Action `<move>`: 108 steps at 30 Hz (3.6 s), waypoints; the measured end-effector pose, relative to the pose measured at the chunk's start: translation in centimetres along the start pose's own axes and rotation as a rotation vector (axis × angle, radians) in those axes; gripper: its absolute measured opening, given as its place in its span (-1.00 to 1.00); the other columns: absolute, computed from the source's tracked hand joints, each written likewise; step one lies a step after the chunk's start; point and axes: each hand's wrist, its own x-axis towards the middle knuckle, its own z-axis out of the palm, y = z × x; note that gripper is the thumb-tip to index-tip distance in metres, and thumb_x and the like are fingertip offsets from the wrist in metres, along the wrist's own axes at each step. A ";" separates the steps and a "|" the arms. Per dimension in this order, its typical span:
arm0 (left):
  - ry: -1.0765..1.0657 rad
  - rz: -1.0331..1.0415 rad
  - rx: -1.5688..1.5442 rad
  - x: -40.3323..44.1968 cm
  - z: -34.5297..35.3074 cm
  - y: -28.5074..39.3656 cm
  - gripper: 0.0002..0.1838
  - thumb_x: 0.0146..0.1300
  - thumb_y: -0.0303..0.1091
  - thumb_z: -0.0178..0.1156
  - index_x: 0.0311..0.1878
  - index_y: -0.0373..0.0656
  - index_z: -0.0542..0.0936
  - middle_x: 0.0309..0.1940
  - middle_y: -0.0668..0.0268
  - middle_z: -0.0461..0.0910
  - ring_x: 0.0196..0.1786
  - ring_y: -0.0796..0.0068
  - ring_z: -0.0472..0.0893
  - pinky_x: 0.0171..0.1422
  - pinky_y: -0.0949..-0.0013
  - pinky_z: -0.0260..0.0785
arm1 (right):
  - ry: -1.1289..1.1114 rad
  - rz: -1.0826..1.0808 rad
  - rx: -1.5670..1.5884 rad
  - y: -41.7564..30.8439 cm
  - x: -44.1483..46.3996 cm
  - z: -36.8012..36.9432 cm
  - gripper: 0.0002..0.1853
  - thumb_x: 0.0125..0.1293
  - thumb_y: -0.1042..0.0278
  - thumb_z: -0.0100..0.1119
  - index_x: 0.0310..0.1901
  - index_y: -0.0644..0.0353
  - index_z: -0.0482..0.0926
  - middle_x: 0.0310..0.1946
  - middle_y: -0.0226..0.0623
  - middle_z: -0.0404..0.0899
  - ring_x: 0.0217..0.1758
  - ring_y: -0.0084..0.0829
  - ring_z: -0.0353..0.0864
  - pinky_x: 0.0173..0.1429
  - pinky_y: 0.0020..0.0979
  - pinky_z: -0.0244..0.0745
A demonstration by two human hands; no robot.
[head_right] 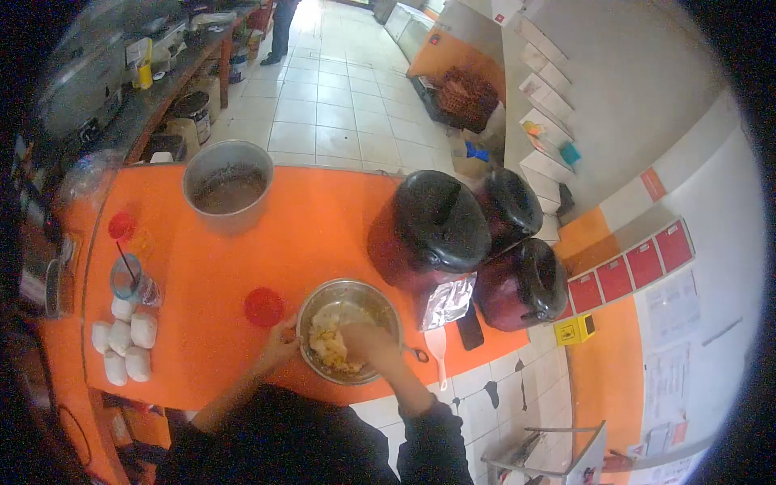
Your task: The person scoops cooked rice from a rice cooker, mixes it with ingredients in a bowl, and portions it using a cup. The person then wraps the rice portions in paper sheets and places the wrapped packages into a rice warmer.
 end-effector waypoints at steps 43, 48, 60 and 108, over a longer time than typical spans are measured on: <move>-0.089 -0.307 -0.196 -1.3 -0.6 3.5 -0.42 0.14 -0.61 0.09 0.30 -0.17 0.37 0.08 0.20 0.52 0.17 0.37 0.42 0.26 0.30 0.28 | 0.657 0.082 0.650 4.6 3.4 8.6 -0.73 -0.15 0.30 0.35 -0.38 0.25 0.63 -0.41 -0.01 0.63 -0.34 -0.11 0.64 -0.25 -0.14 0.52; -0.062 -0.167 -0.224 -1.4 -0.3 0.9 -0.41 0.13 -0.62 0.09 0.30 -0.23 0.36 0.25 0.16 0.41 0.26 0.40 0.37 0.41 0.31 0.09 | 0.272 0.123 0.084 4.3 1.0 1.6 -0.75 -0.16 0.31 0.34 -0.40 0.25 0.63 -0.43 -0.09 0.64 -0.36 -0.12 0.64 -0.28 -0.14 0.52; -0.096 -0.279 -0.124 -0.9 -0.8 4.1 -0.43 0.17 -0.62 0.06 0.31 -0.25 0.33 0.03 0.17 0.52 -0.13 0.53 0.57 -0.27 0.42 0.57 | 0.226 0.002 -0.144 3.8 1.4 1.7 -0.89 0.00 0.36 0.19 -0.46 0.16 0.65 -0.44 -0.08 0.63 -0.35 -0.14 0.63 -0.27 -0.12 0.50; -0.122 -0.222 -0.143 -0.8 -0.6 1.7 -0.40 0.21 -0.66 0.00 0.36 -0.13 0.27 0.09 0.20 0.48 -0.04 0.39 0.58 -0.24 0.38 0.62 | 0.085 0.029 0.238 3.6 3.2 5.2 -0.80 0.01 0.35 0.22 -0.42 0.35 0.59 -0.55 -0.02 0.58 -0.56 -0.15 0.61 -0.46 -0.20 0.48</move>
